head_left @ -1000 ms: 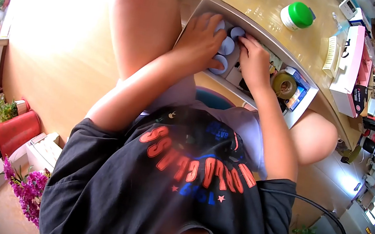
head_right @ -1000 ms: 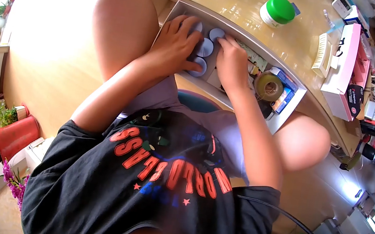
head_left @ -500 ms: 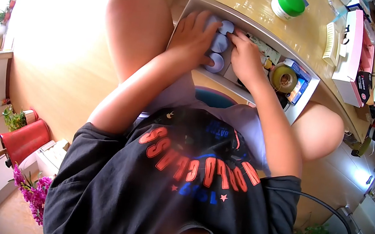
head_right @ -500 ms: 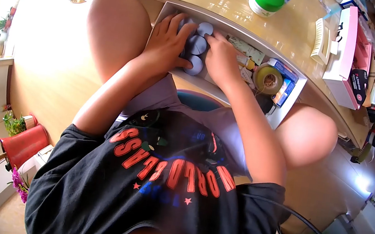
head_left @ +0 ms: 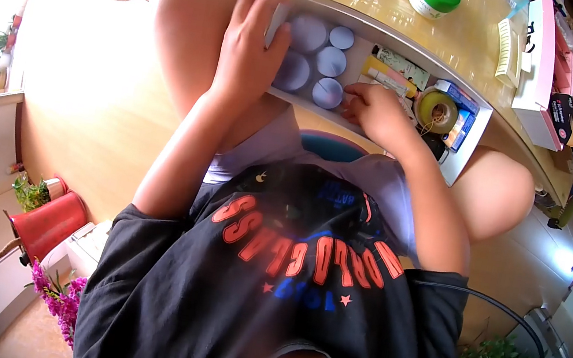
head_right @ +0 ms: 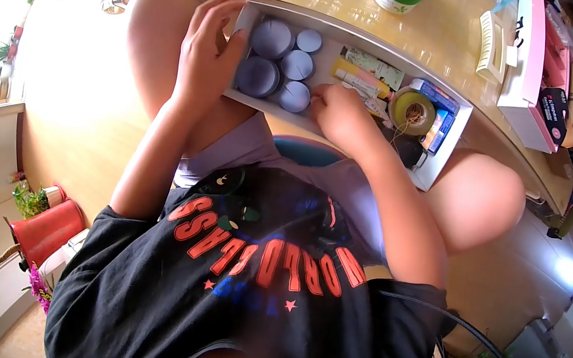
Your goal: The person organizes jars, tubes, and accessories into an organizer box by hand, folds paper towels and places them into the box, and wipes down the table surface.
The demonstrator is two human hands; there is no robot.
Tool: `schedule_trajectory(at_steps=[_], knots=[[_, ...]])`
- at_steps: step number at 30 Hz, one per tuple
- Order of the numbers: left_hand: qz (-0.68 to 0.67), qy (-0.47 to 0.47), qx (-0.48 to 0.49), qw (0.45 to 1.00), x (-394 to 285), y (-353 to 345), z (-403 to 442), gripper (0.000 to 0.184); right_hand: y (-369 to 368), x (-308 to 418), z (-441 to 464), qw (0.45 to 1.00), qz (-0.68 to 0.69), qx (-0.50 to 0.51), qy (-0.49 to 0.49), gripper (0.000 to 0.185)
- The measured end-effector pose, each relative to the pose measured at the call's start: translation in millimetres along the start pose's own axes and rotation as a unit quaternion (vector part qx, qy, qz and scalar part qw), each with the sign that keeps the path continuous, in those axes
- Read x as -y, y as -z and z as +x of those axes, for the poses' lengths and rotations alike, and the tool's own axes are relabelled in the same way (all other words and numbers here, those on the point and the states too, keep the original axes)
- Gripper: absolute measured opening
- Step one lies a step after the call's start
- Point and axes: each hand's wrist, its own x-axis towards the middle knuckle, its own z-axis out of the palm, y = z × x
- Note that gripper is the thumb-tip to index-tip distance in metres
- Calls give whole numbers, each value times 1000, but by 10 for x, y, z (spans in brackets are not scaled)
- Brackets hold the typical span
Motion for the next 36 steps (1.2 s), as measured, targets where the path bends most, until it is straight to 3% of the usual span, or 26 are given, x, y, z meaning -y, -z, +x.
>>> schedule_trajectory(at_steps=[2,6,9,18,21,24,27,29,33,34,36], knots=[[-11,73,-24,997,0,-82,5,56,-17,57,4,999,-34,-5,26,30],[-224,260,33,939,53,-244,105,55,-71,75,-2,996,-58,-16,66,30],[-241,293,106,919,104,-188,199,49,-93,87,-5,995,-51,-34,83,31],[-193,244,77,947,290,-301,105,43,-162,-7,36,990,-120,-30,67,25],[-208,271,105,934,221,-225,137,44,-223,-6,2,992,-108,-28,55,24],[-375,313,93,867,291,-248,175,44,-210,6,6,993,-104,-14,47,24],[-341,352,149,859,161,-72,229,43,-97,96,24,991,-124,-31,45,24],[-277,316,164,892,185,-92,199,42,-19,178,-43,988,-132,-58,49,27],[-159,254,140,944,277,-210,134,30,190,298,-269,993,-42,71,87,47],[-148,238,127,951,311,-221,141,29,207,322,-354,986,-96,76,108,41],[-153,248,105,951,285,-212,117,27,123,373,-515,935,-331,94,90,34]])
